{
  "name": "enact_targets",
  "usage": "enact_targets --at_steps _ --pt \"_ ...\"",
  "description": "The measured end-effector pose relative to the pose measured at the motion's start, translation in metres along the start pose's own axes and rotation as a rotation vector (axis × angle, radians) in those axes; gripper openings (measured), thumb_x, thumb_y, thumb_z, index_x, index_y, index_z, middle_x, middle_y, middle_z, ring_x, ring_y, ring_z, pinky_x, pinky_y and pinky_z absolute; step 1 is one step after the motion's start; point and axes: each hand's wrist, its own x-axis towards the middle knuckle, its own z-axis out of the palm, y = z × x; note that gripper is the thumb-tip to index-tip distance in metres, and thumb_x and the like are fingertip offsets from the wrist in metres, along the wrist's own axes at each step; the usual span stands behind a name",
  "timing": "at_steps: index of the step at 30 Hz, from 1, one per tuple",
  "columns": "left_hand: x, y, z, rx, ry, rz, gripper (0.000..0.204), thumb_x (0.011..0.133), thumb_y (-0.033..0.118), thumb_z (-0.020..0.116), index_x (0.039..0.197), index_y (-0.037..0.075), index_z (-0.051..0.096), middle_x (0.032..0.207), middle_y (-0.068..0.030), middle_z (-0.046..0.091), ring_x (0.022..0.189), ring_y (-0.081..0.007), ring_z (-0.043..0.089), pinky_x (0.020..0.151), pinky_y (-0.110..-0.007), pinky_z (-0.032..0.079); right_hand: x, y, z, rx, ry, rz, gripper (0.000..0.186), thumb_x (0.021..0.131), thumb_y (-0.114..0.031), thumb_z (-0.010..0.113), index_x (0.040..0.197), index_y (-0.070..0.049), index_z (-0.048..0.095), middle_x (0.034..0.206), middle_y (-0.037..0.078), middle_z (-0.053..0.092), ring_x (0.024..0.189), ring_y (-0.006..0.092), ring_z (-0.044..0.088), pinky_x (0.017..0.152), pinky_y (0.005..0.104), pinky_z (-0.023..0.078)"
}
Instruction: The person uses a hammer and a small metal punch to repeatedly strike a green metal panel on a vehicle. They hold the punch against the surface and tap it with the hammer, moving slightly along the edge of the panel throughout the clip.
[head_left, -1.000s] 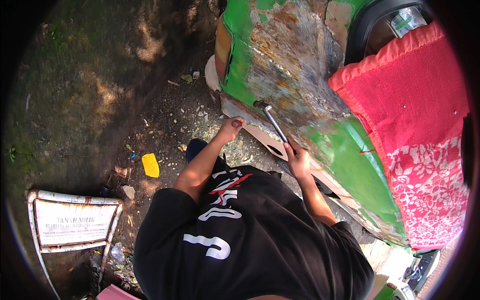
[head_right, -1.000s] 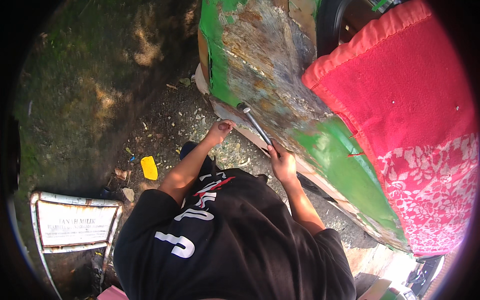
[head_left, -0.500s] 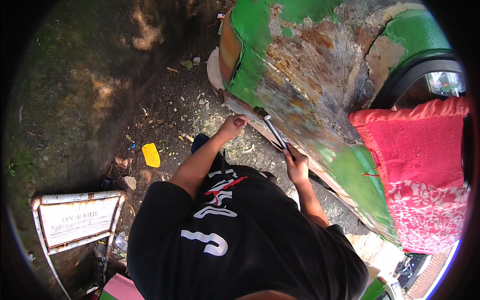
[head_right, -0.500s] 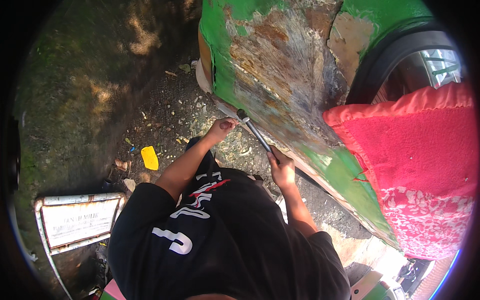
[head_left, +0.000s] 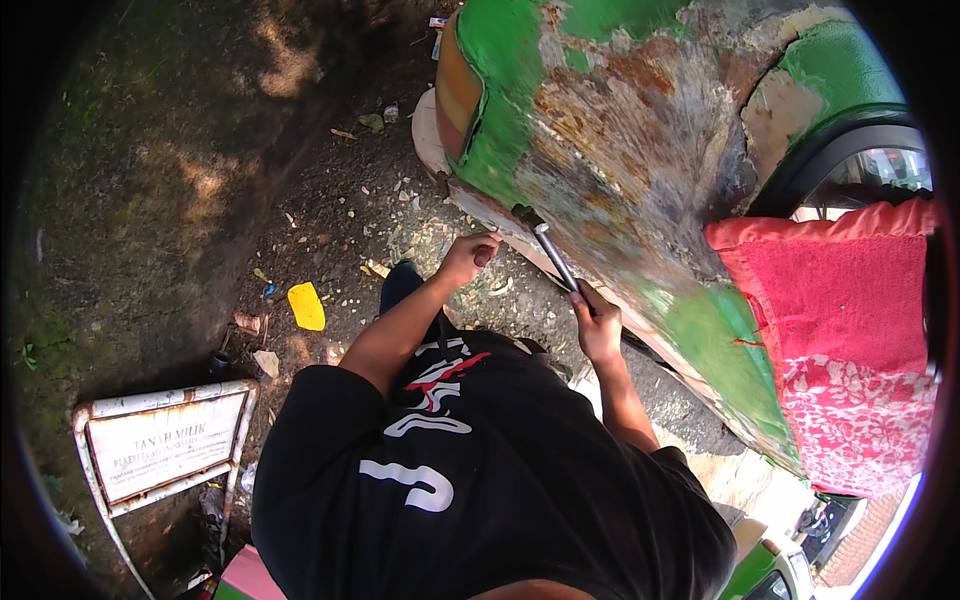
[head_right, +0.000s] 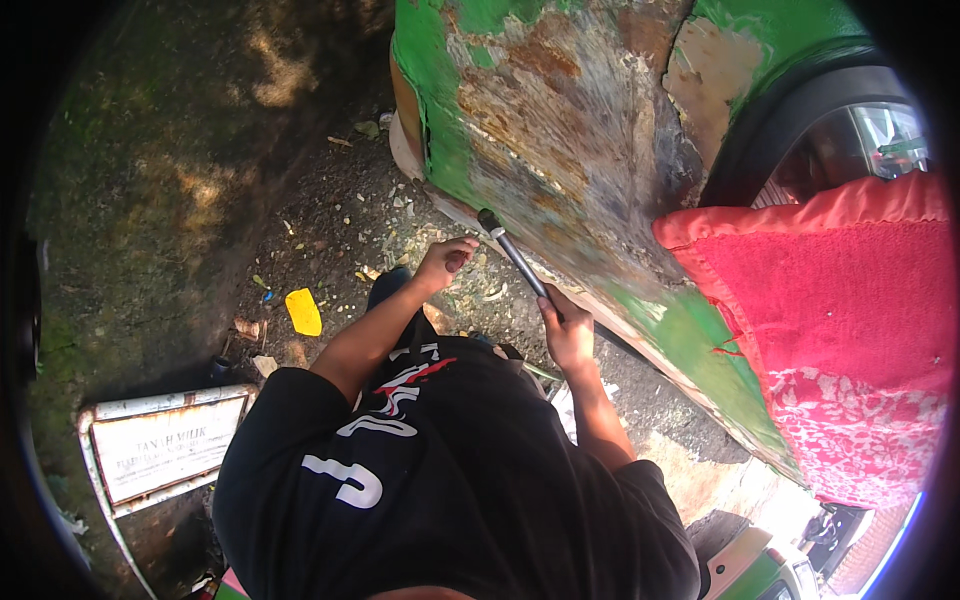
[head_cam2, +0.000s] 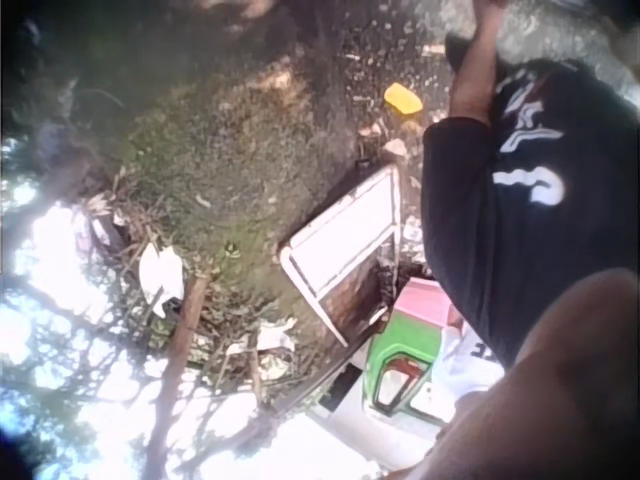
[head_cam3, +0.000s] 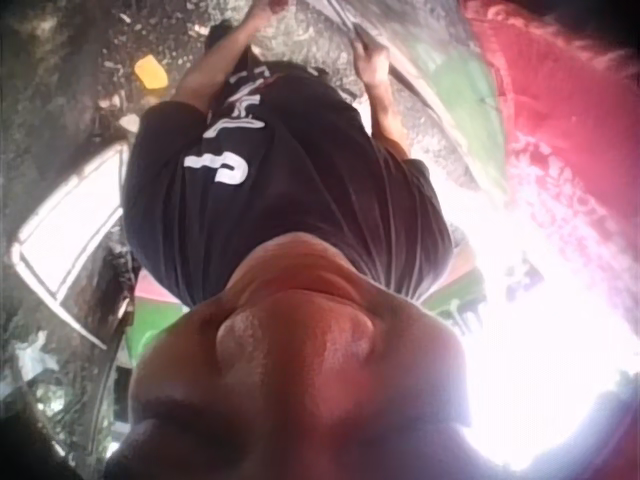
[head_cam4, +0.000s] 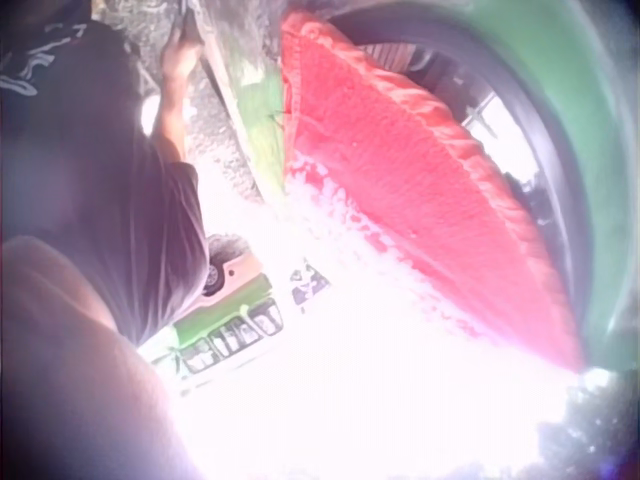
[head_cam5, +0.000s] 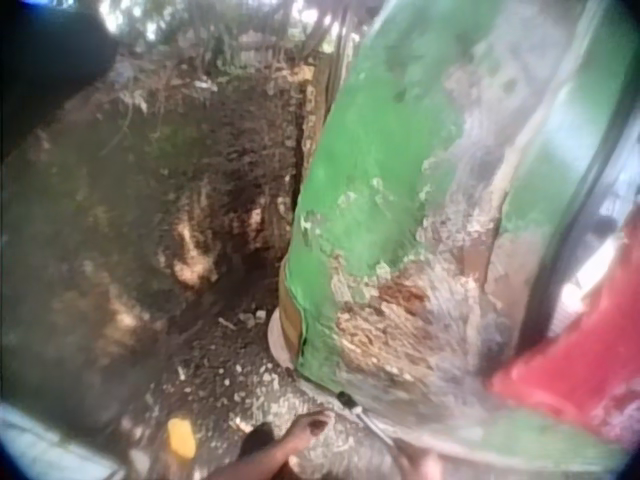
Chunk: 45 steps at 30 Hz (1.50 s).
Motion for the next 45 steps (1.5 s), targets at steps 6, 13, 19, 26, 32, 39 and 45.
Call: enact_targets --at_steps 6,13,19,26,32,39,45 --pt "0.004 -0.014 0.023 0.12 0.163 0.065 0.024 0.082 -0.01 0.056 0.103 -0.003 0.065 0.097 -0.0077 0.063 0.075 -0.0138 0.054 0.069 -0.027 0.043 -0.021 -0.002 -0.004 0.047 0.018 -0.109 0.03 0.09 -0.016 0.068 0.116 -0.001 0.067 0.07 0.015 0.062 0.059 0.0186 0.057 0.06 0.0308 0.047" --pt "0.006 -0.006 0.033 -0.079 0.082 0.228 0.024 0.082 -0.01 0.057 0.101 0.002 0.065 0.097 -0.0083 0.063 0.077 -0.0162 0.057 0.071 -0.028 0.049 -0.042 -0.002 0.003 0.002 -0.026 -0.363 0.025 0.088 -0.013 0.068 0.112 -0.008 0.068 0.067 0.011 0.058 0.054 0.0258 0.058 0.053 0.0364 0.045" --pt "-0.002 -0.019 0.033 -0.066 0.192 -0.062 0.02 0.089 0.005 0.06 0.106 -0.005 0.062 0.094 -0.0101 0.061 0.08 -0.0174 0.057 0.073 -0.03 0.046 -0.051 0.006 0.001 -0.004 -0.02 -0.291 0.025 0.089 -0.013 0.067 0.113 -0.007 0.069 0.069 0.011 0.06 0.054 0.0253 0.059 0.053 0.0352 0.045" --pt "0.005 -0.022 0.033 0.237 0.157 -0.058 0.025 0.077 -0.004 0.06 0.1 0.002 0.065 0.105 -0.0105 0.064 0.096 -0.0261 0.063 0.082 -0.035 0.052 -0.054 0.007 -0.003 -0.052 -0.019 -0.333 0.024 0.088 -0.014 0.067 0.112 -0.007 0.069 0.071 0.012 0.062 0.057 0.0284 0.061 0.054 0.0375 0.047" --pt "0.002 -0.019 0.04 0.696 0.213 0.165 0.024 0.076 -0.004 0.06 0.097 0.006 0.066 0.106 -0.0087 0.065 0.093 -0.0252 0.065 0.077 -0.034 0.053 -0.055 0.044 0.022 -0.239 0.101 -0.261 0.024 0.088 -0.014 0.067 0.111 -0.006 0.068 0.073 0.013 0.064 0.056 0.0298 0.062 0.051 0.0383 0.048" --pt "0.009 0.0 0.052 0.799 0.231 0.237 0.017 0.078 -0.005 0.058 0.092 0.002 0.064 0.093 -0.0073 0.066 0.083 -0.0234 0.065 0.074 -0.03 0.053 -0.06 0.049 0.018 -0.22 0.052 -0.31 0.029 0.091 -0.018 0.065 0.116 -0.003 0.064 0.077 0.017 0.065 0.063 0.0337 0.065 0.055 0.0398 0.05" --pt "-0.011 -0.039 0.029 0.037 0.227 0.161 0.024 0.08 -0.01 0.055 0.099 0.001 0.065 0.103 -0.01 0.063 0.079 -0.0186 0.063 0.067 -0.028 0.052 -0.078 0.035 0.01 -0.081 -0.004 -0.072 0.03 0.092 -0.02 0.065 0.115 -0.001 0.066 0.079 0.017 0.067 0.064 0.0292 0.067 0.06 0.036 0.051"
